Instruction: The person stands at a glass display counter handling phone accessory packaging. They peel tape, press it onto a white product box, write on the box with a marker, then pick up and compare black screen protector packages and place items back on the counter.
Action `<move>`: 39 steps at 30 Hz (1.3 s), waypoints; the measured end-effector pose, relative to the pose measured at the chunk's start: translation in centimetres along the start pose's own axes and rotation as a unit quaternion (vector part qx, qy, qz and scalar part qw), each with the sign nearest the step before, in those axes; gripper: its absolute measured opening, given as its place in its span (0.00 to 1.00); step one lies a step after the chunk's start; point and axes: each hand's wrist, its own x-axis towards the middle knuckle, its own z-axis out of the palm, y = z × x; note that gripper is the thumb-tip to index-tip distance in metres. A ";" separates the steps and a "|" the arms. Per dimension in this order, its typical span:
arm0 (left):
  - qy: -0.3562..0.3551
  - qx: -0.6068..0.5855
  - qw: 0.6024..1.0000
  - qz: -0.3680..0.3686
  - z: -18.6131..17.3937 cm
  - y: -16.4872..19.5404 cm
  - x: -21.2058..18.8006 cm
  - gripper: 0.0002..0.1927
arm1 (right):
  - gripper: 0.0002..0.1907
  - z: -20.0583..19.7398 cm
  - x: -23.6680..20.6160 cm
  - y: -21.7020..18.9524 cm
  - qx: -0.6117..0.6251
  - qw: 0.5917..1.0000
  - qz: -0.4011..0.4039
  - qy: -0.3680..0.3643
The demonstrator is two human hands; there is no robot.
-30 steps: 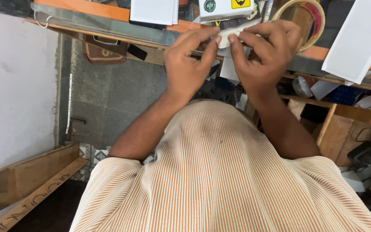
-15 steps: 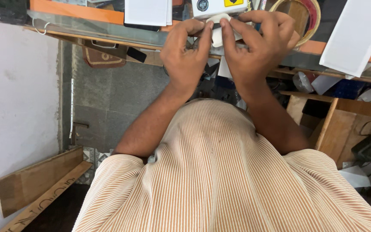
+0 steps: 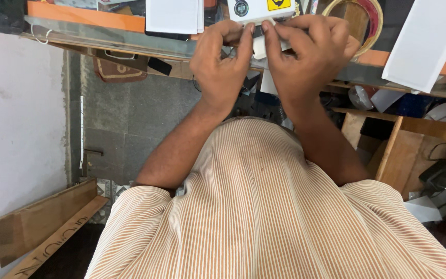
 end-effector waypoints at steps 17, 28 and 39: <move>-0.105 0.079 0.991 0.013 -2.0 0.0 2.8 0.26 | 0.24 -2.4 5.9 2.1 0.085 0.976 -0.149 -0.134; -0.125 0.098 0.984 0.079 -3.1 -0.3 3.5 0.19 | 0.13 -2.1 5.4 2.7 0.119 0.973 -0.123 -0.152; -0.190 0.082 0.975 0.083 -3.8 -0.4 4.5 0.19 | 0.13 -3.1 6.1 3.6 0.139 0.969 -0.120 -0.168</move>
